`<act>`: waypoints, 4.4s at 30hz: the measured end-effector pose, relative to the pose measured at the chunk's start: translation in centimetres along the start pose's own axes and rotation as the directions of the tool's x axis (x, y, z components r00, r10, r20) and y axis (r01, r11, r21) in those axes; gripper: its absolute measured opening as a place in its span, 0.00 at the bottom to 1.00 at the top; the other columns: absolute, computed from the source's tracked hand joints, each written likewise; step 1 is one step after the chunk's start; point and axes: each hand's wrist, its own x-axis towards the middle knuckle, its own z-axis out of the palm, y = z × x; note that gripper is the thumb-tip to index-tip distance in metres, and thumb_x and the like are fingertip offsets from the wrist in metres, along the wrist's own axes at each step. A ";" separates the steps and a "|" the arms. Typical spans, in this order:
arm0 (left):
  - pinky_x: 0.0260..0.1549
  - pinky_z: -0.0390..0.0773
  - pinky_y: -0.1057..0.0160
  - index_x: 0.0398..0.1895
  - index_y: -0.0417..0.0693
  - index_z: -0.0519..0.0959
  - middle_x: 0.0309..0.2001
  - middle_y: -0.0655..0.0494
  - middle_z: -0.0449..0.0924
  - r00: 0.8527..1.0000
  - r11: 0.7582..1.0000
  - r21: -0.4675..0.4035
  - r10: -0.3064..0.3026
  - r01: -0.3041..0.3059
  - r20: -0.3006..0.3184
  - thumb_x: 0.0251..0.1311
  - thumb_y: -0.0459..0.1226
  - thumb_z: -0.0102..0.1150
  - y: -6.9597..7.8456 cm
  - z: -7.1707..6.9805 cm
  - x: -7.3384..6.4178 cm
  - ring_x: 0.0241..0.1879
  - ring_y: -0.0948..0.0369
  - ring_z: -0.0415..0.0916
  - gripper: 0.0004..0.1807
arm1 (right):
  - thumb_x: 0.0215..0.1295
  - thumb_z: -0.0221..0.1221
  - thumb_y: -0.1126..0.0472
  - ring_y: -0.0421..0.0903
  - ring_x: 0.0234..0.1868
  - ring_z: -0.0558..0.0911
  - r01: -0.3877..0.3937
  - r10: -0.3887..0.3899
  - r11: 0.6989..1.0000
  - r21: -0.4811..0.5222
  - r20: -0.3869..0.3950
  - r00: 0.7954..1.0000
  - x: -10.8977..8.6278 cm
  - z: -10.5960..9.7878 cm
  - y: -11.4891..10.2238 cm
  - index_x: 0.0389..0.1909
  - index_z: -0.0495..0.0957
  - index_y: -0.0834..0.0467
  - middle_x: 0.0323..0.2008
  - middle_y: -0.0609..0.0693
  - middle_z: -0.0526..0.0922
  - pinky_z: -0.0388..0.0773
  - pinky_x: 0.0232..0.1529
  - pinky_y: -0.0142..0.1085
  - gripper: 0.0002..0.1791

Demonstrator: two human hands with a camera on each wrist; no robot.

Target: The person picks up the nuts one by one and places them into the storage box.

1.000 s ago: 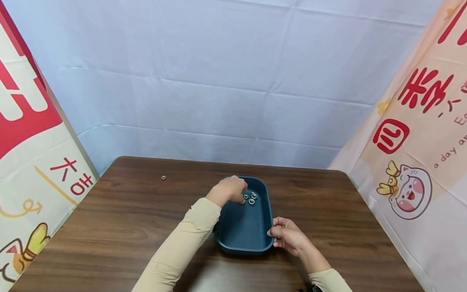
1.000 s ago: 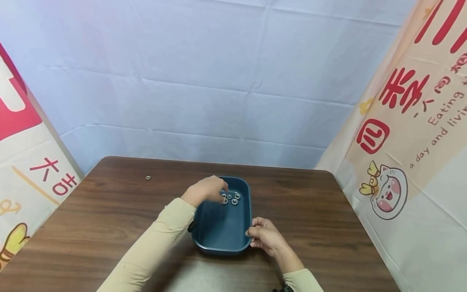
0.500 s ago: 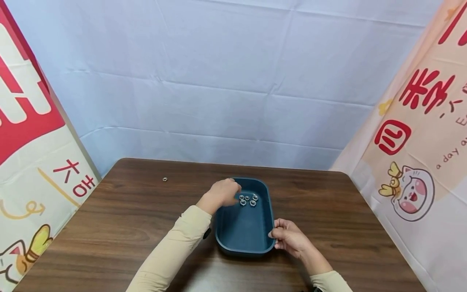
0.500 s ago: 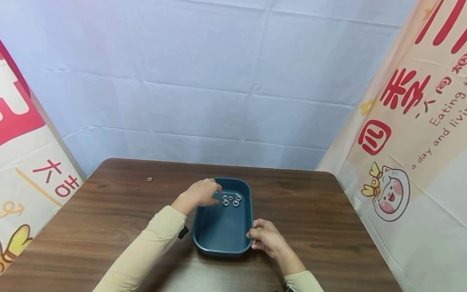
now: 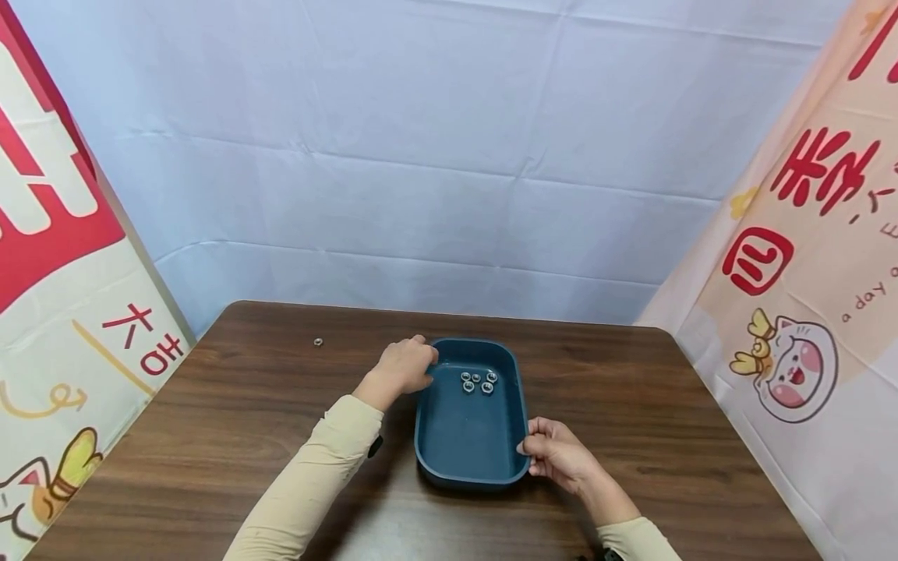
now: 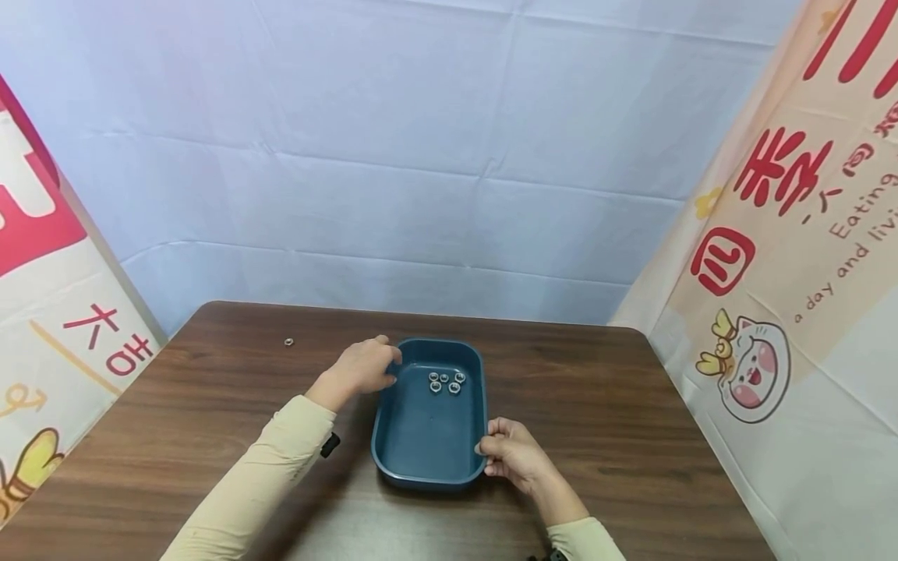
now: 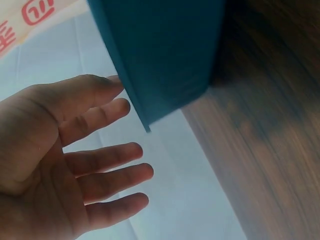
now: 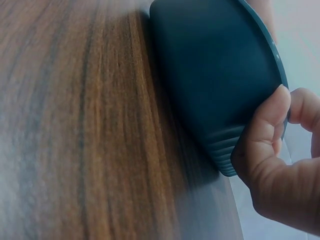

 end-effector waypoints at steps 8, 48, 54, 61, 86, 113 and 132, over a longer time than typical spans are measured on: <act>0.26 0.75 0.61 0.45 0.47 0.82 0.35 0.55 0.76 1.000 1.000 -0.029 -0.011 0.010 -0.006 0.57 0.42 0.64 -1.5 0.2 -0.6 0.36 0.59 0.70 0.14 | 0.49 0.53 0.75 0.36 0.14 0.70 0.003 -0.003 1.000 0.006 0.009 1.000 0.0 0.0 -0.1 0.29 0.63 0.60 0.17 0.48 0.69 0.72 0.16 0.26 0.11; 0.48 0.68 0.40 0.56 0.43 0.76 0.52 0.41 0.72 0.978 0.979 0.057 -0.198 0.194 0.070 0.55 0.43 0.64 -10.8 1.0 -4.3 0.48 0.46 0.73 0.25 | 0.50 0.52 0.75 0.37 0.14 0.70 -0.005 0.005 1.000 0.010 0.000 1.000 0.0 0.1 -0.1 0.29 0.61 0.58 0.17 0.48 0.68 0.71 0.16 0.26 0.12; 0.37 0.75 0.47 0.55 0.43 0.76 0.49 0.41 0.72 0.972 0.975 0.034 -0.222 0.220 0.077 0.55 0.43 0.64 -11.7 1.1 -4.8 0.44 0.44 0.73 0.24 | 0.50 0.53 0.75 0.36 0.14 0.70 -0.002 0.002 1.000 0.011 0.008 1.000 -0.1 0.2 -0.1 0.29 0.62 0.59 0.17 0.48 0.68 0.71 0.16 0.26 0.12; 0.34 0.76 0.48 0.54 0.42 0.77 0.49 0.40 0.72 0.963 0.965 -0.005 -0.262 0.263 0.067 0.55 0.42 0.65 -13.2 1.2 -5.3 0.43 0.45 0.74 0.24 | 0.50 0.53 0.75 0.37 0.15 0.70 -0.001 0.001 1.000 0.013 0.011 1.000 0.0 0.2 -0.2 0.29 0.62 0.59 0.17 0.48 0.69 0.71 0.16 0.26 0.12; 0.45 0.69 0.42 0.53 0.31 0.73 0.48 0.31 0.69 0.892 0.850 -0.417 -0.420 0.321 -0.168 0.49 0.33 0.68 -18.5 4.4 -5.3 0.48 0.38 0.67 0.26 | 0.50 0.52 0.75 0.36 0.15 0.70 0.000 0.000 1.000 0.017 0.023 1.000 -0.1 0.1 -0.2 0.29 0.62 0.59 0.17 0.48 0.69 0.71 0.16 0.26 0.11; 0.57 0.64 0.50 0.68 0.36 0.58 0.63 0.35 0.61 0.733 0.244 -0.920 -0.677 0.307 0.065 0.52 0.29 0.66 -20.3 6.6 -5.7 0.62 0.45 0.61 0.40 | 0.50 0.52 0.75 0.36 0.15 0.70 -0.007 0.006 1.000 0.016 0.029 1.000 0.0 0.1 -0.2 0.29 0.61 0.59 0.17 0.48 0.69 0.71 0.16 0.26 0.12; 0.54 0.65 0.48 0.59 0.32 0.70 0.55 0.32 0.68 0.678 0.276 -0.863 -0.728 0.423 0.100 0.52 0.35 0.66 -20.0 6.3 -5.3 0.55 0.42 0.66 0.30 | 0.50 0.52 0.74 0.37 0.15 0.69 -0.017 0.016 1.000 0.018 0.028 0.999 -0.3 0.2 0.0 0.29 0.60 0.58 0.17 0.48 0.68 0.71 0.16 0.26 0.12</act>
